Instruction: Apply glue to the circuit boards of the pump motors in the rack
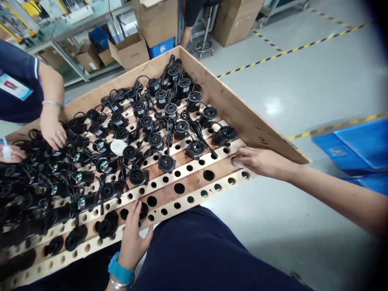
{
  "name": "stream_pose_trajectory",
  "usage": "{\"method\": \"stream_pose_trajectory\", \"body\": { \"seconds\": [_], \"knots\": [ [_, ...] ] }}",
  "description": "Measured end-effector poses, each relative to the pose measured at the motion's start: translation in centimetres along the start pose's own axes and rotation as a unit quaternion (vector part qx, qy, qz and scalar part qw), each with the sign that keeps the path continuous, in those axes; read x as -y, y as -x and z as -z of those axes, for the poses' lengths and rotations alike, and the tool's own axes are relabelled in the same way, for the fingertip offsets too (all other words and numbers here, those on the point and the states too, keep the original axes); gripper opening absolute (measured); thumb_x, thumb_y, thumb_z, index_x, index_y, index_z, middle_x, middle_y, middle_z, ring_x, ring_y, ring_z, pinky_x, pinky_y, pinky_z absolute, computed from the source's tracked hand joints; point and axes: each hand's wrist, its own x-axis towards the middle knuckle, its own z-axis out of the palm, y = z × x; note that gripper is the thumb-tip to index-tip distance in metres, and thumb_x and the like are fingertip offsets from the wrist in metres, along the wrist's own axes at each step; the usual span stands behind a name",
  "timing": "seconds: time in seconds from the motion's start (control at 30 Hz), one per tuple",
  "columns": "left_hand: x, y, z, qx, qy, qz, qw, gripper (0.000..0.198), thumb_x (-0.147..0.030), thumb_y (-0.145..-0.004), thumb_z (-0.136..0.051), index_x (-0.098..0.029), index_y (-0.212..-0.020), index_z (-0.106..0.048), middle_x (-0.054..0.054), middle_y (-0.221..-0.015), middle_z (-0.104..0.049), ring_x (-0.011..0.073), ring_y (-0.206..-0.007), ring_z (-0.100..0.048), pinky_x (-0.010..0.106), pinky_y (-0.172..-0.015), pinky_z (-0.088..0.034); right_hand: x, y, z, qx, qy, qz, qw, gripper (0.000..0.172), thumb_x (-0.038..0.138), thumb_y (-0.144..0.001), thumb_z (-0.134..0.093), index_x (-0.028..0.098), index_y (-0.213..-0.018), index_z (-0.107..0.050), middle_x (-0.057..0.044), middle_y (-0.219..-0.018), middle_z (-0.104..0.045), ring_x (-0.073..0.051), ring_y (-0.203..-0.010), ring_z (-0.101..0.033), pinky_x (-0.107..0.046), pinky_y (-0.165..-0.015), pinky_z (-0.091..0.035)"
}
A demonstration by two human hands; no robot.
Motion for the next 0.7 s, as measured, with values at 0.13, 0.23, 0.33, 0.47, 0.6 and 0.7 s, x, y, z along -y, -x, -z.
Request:
{"method": "stream_pose_trajectory", "body": {
  "seconds": [0.13,0.23,0.33,0.47,0.6,0.7],
  "knots": [
    [-0.2,0.1,-0.3,-0.013,-0.002,0.009,1.000,0.069,-0.026,-0.086,-0.054,-0.021,-0.147,-0.021,0.017,-0.145,-0.038,0.0305,-0.135,-0.037,0.052,-0.105,-0.042,-0.5,-0.1,-0.3,-0.018,-0.050,0.011,0.999,0.030,0.023,-0.093,-0.038,0.018,-0.100,-0.066,-0.011,-0.100,-0.061,-0.021,-0.093,-0.058,-0.032,-0.073,-0.047],
    [-0.4,-0.1,-0.3,-0.023,0.000,0.006,1.000,0.069,-0.026,-0.086,-0.055,-0.021,-0.147,-0.021,0.017,-0.144,-0.038,0.0312,-0.134,-0.038,0.053,-0.105,-0.042,-0.1,0.1,-0.1,-0.049,-0.093,0.004,0.994,0.025,0.031,-0.092,-0.045,0.019,-0.093,-0.066,-0.010,-0.097,-0.063,-0.021,-0.091,-0.060,-0.034,-0.078,-0.049],
    [-0.7,-0.3,0.0,-0.034,0.002,0.012,0.999,0.070,-0.024,-0.086,-0.056,-0.021,-0.147,-0.021,0.017,-0.145,-0.037,0.0316,-0.135,-0.037,0.055,-0.106,-0.041,1.6,0.5,0.9,-0.101,-0.130,-0.025,0.986,0.018,0.032,-0.087,-0.052,0.019,-0.094,-0.063,-0.009,-0.104,-0.064,-0.019,-0.090,-0.062,-0.031,-0.080,-0.051],
    [-1.4,-0.1,0.3,-0.068,0.014,0.029,0.997,0.067,-0.023,-0.085,-0.057,-0.021,-0.145,-0.026,0.017,-0.143,-0.039,0.0313,-0.134,-0.039,0.053,-0.105,-0.042,6.0,0.0,2.5,-0.203,-0.319,-0.113,0.919,0.010,0.031,-0.077,-0.064,0.022,-0.080,-0.060,-0.007,-0.092,-0.069,-0.020,-0.078,-0.067,-0.028,-0.066,-0.055],
    [-2.4,0.4,0.7,-0.103,0.044,0.036,0.993,0.064,-0.020,-0.082,-0.058,-0.018,-0.141,-0.033,0.018,-0.139,-0.045,0.0297,-0.131,-0.044,0.049,-0.103,-0.045,10.6,-3.0,3.0,-0.206,-0.503,-0.131,0.829,0.016,0.042,-0.066,-0.072,0.029,-0.067,-0.064,-0.005,-0.065,-0.066,-0.023,-0.055,-0.063,-0.032,-0.047,-0.052],
    [-2.4,0.4,1.5,-0.162,0.068,0.028,0.984,0.063,-0.020,-0.079,-0.061,-0.017,-0.137,-0.038,0.018,-0.134,-0.050,0.0284,-0.126,-0.049,0.048,-0.102,-0.046,12.8,-6.7,2.4,-0.177,-0.594,-0.166,0.767,0.021,0.053,-0.060,-0.073,0.033,-0.063,-0.065,-0.007,-0.059,-0.062,-0.026,-0.051,-0.060,-0.038,-0.046,-0.051]
  ]
}}
